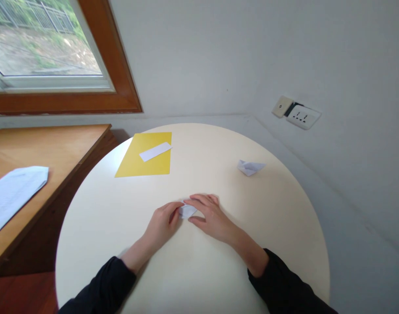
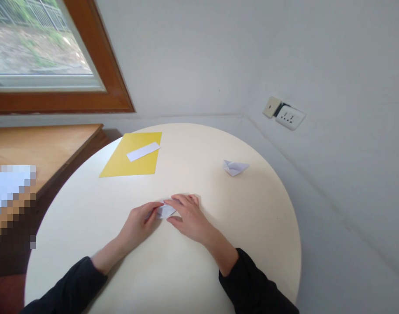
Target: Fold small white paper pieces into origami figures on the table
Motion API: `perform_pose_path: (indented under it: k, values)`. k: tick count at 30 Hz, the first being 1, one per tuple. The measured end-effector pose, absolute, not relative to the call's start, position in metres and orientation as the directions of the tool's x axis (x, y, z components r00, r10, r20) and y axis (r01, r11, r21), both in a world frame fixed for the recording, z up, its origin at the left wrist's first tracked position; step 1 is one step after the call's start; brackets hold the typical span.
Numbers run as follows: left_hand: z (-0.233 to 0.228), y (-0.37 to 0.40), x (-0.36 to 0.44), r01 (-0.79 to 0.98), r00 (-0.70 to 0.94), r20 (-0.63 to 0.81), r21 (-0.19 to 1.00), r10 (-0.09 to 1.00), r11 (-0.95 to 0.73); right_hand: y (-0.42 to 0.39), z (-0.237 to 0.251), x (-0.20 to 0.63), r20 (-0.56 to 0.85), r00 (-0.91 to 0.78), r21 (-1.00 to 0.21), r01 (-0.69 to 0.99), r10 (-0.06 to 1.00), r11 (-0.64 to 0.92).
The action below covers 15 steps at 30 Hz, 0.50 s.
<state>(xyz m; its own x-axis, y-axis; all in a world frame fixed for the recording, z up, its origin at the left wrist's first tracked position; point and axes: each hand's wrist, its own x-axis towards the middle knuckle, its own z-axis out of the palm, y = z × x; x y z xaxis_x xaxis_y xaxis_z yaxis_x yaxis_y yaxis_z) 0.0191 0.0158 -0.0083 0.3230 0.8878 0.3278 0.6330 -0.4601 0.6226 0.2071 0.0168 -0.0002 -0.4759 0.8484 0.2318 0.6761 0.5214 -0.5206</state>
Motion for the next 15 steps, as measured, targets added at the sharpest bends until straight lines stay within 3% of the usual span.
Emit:
perform_pose_path:
  k: [6, 15]
  values:
    - [0.005, 0.016, 0.020, 0.585, 0.297, 0.219, 0.728, 0.929, -0.358, 0.023, -0.004, 0.204, 0.377, -0.422, -0.518, 0.642, 0.824, 0.566]
    - [0.019, 0.012, 0.021, 0.433, 0.259, 0.178, 0.857, 0.949, -0.279, 0.023, -0.002, 0.204, 0.436, -0.346, -0.580, 0.597, 0.830, 0.554]
